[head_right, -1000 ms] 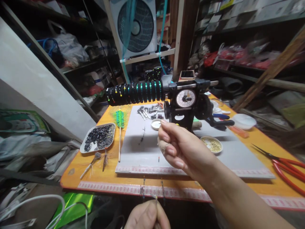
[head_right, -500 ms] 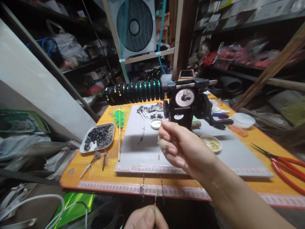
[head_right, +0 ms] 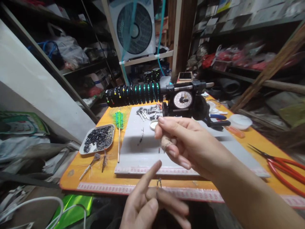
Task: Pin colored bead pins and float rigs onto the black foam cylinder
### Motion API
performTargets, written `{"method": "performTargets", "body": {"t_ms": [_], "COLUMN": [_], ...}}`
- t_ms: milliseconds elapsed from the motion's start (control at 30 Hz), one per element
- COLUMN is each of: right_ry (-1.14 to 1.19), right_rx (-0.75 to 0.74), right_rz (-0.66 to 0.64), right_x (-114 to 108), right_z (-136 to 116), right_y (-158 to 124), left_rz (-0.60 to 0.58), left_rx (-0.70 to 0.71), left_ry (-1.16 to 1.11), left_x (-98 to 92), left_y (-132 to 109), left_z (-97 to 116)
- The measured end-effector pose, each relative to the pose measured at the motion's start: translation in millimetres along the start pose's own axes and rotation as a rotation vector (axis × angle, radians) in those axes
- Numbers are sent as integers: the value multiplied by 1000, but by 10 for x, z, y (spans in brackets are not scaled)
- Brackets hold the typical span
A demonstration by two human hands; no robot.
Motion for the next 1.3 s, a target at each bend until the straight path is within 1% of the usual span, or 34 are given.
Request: {"method": "performTargets", "body": {"t_ms": [33,100,233,300,400,467,533,600,667,733,800,933,1000,1100,1200,1300], "right_ry": [-69,-195,-436,-491,-499,-502,-484,-386,-152,98,219,217,212,206,196,179], "right_rx": [-16,-39,-62,-32,4,-5,-6,-8,16,65,110,114,120,128,128,131], "right_rz": [4,21,16,12,5,-6,-13,-16,-46,-84,-95,-38,-26,-15,-9,-26], "right_x": [9,18,56,61,72,94,107,104,113,138,137,32,3,-22,-40,-36], "right_z": [-67,-181,-333,-346,-350,-365,-347,-291,-163,-4,124,223,245,266,280,294], "right_y": [-26,-75,-121,-130,-148,-157,-153,-134,-96,-56,-27,6,15,20,19,23], "left_rz": [-31,-64,-13,9,58,100,108,67,3,-49,-71,-84,-119,-123,-105,-149], "left_rx": [26,26,-40,-30,76,141,177,165,111,49,5,-42,-52,32,142,173], "left_ry": [54,194,525,629,666,600,511,411,284,144,25,-140,-235,-414,-526,-612], "left_x": [29,86,173,232,288,273,258,262,269,261,224,130,124,97,68,112], "left_y": [88,251,482,553,625,657,687,711,706,654,565,379,324,290,272,249], "left_z": [92,247,498,607,754,802,804,754,649,516,381,110,-34,-201,-343,-466]}}
Point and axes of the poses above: each hand's wrist, its own y-axis towards the middle knuckle, its own x-axis out of the palm, z = x × y, the point moved 9 cm from there along y, towards the middle knuckle, and after that the axes turned 11 degrees about -z, right-handed, at the moved point
